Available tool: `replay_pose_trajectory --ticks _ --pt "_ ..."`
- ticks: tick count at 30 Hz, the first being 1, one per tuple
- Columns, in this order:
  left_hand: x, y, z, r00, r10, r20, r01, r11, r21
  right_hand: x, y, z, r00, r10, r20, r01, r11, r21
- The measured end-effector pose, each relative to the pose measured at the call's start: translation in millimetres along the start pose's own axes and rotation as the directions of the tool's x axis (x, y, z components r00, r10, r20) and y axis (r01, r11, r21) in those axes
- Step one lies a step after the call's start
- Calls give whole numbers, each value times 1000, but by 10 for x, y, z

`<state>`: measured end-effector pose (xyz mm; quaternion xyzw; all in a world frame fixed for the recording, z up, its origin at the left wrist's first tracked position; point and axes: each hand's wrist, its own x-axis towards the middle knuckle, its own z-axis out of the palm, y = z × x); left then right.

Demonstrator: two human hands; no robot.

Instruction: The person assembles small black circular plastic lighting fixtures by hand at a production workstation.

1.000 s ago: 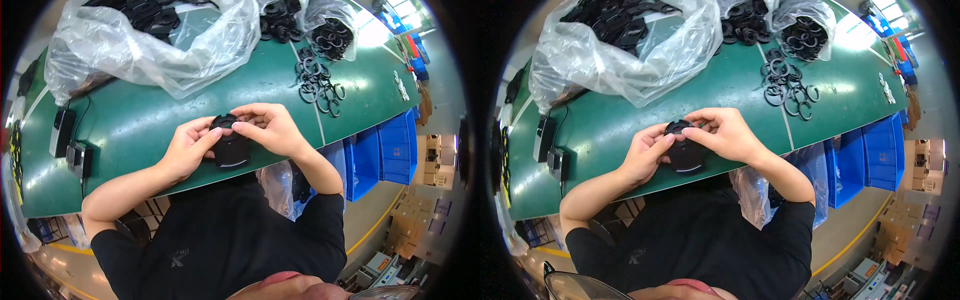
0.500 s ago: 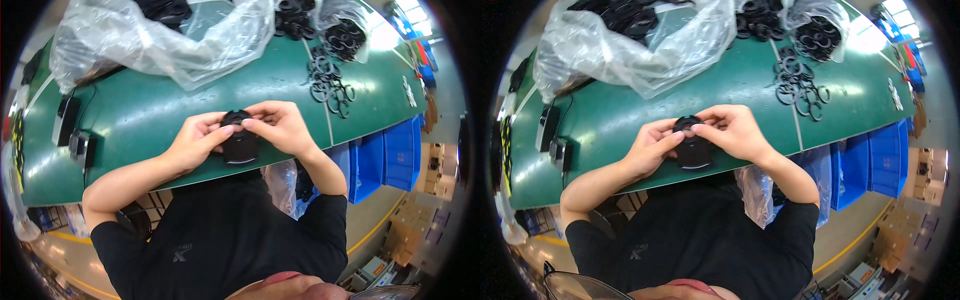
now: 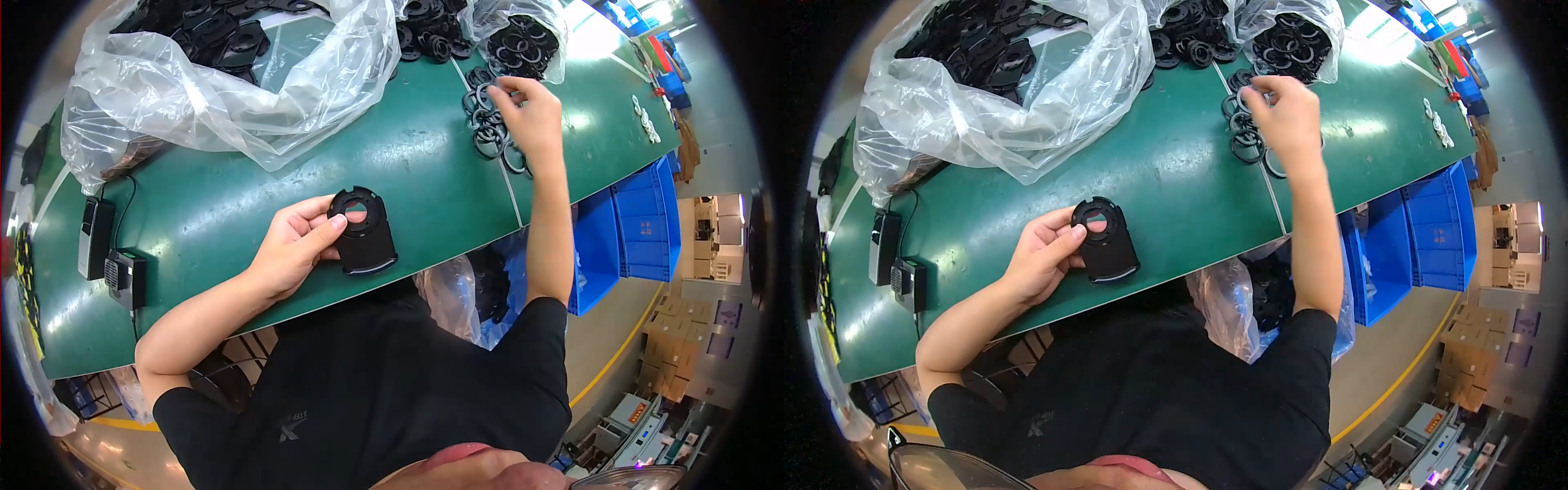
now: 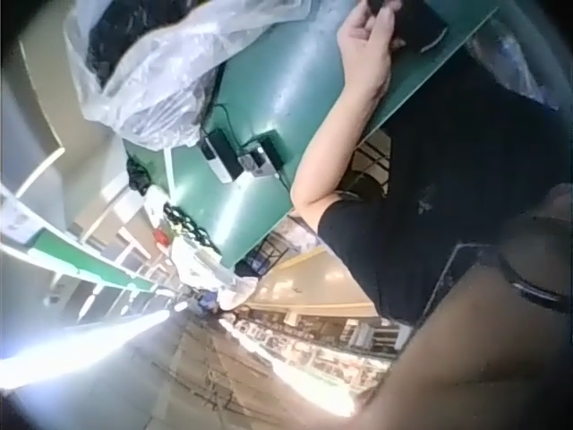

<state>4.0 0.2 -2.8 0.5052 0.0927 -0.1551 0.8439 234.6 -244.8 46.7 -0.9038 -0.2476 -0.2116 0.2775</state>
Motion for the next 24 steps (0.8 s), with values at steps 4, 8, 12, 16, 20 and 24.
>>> replay_pose_trajectory --ticks 4,8,12,16,20,24 --pt "16 38 33 999 4 35 -2 999 -36 139 437 28 969 198 148 -165 964 -211" --pt "13 16 3 999 -5 34 8 998 -64 149 493 121 933 252 259 -197 955 -220" --pt "11 22 -8 999 -14 32 16 998 -66 147 472 153 938 269 219 -230 955 -186" --pt "14 20 -7 1000 -10 16 11 998 -68 123 424 201 920 275 280 -219 952 -215" --pt "14 29 -5 999 -2 38 5 998 -69 157 479 270 915 279 291 -201 942 -271" --pt "5 43 -3 999 -11 44 13 999 -50 181 498 286 913 288 288 -217 943 -254"
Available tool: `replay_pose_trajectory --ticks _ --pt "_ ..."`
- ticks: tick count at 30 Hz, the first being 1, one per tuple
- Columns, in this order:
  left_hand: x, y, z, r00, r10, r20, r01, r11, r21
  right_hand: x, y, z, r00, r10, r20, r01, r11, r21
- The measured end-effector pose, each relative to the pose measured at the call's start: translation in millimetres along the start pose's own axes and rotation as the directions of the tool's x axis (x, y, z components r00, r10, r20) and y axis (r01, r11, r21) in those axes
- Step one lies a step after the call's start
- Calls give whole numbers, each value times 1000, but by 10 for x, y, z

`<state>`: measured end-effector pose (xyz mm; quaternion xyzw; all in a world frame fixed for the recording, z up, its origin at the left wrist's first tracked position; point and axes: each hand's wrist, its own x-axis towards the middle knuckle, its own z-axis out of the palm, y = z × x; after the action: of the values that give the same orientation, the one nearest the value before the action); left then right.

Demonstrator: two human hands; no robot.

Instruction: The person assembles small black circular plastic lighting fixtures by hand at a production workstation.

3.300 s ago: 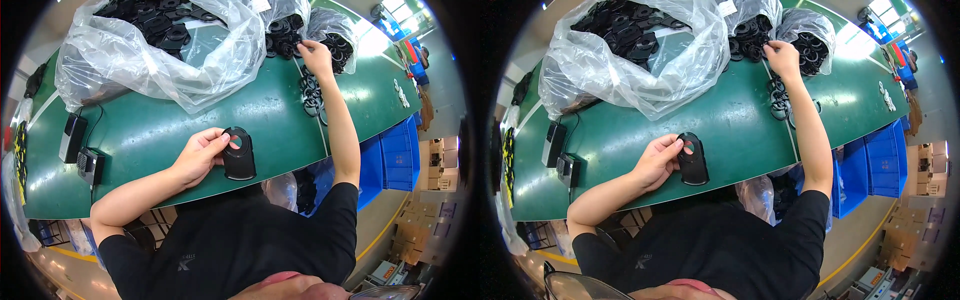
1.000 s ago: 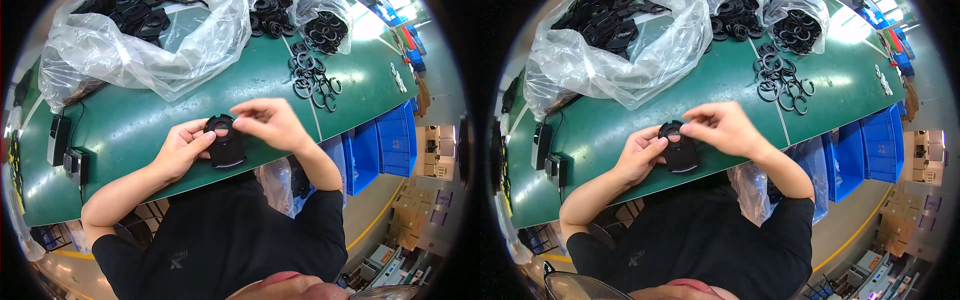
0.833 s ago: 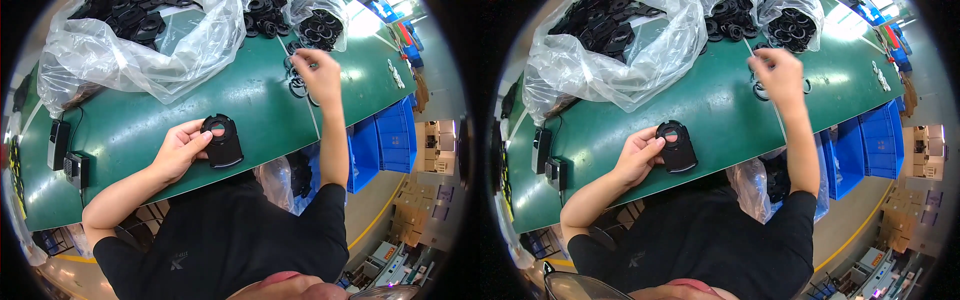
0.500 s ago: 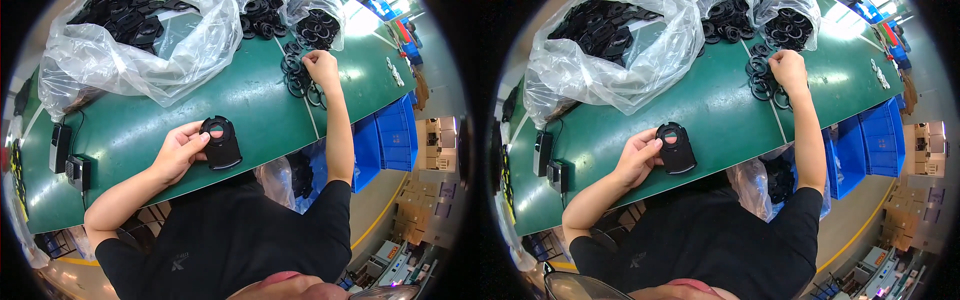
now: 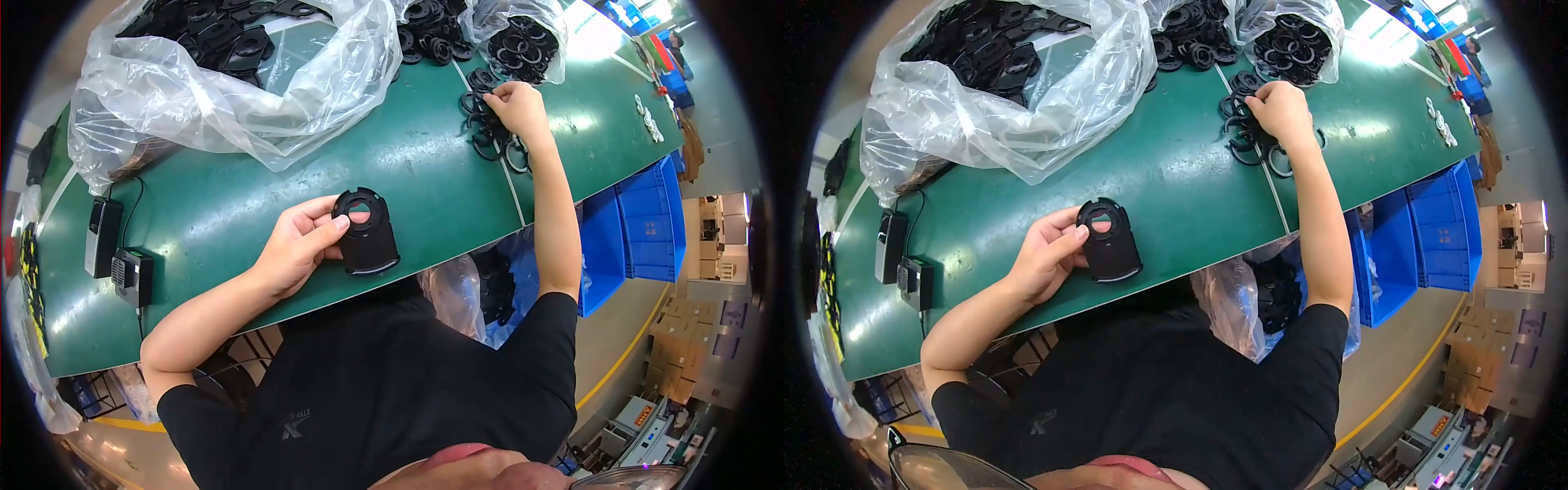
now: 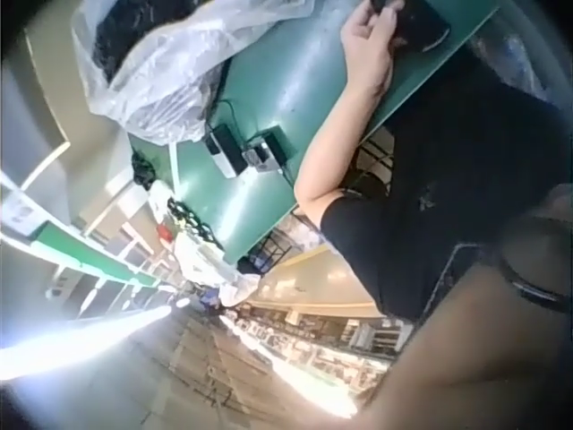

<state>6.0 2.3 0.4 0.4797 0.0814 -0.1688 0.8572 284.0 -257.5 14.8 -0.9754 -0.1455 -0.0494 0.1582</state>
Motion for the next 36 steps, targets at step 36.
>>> replay_pose_trajectory --ticks 36 --pt "-30 19 12 984 101 -145 -120 985 -127 -1397 -1105 61 862 -506 -43 494 816 302"
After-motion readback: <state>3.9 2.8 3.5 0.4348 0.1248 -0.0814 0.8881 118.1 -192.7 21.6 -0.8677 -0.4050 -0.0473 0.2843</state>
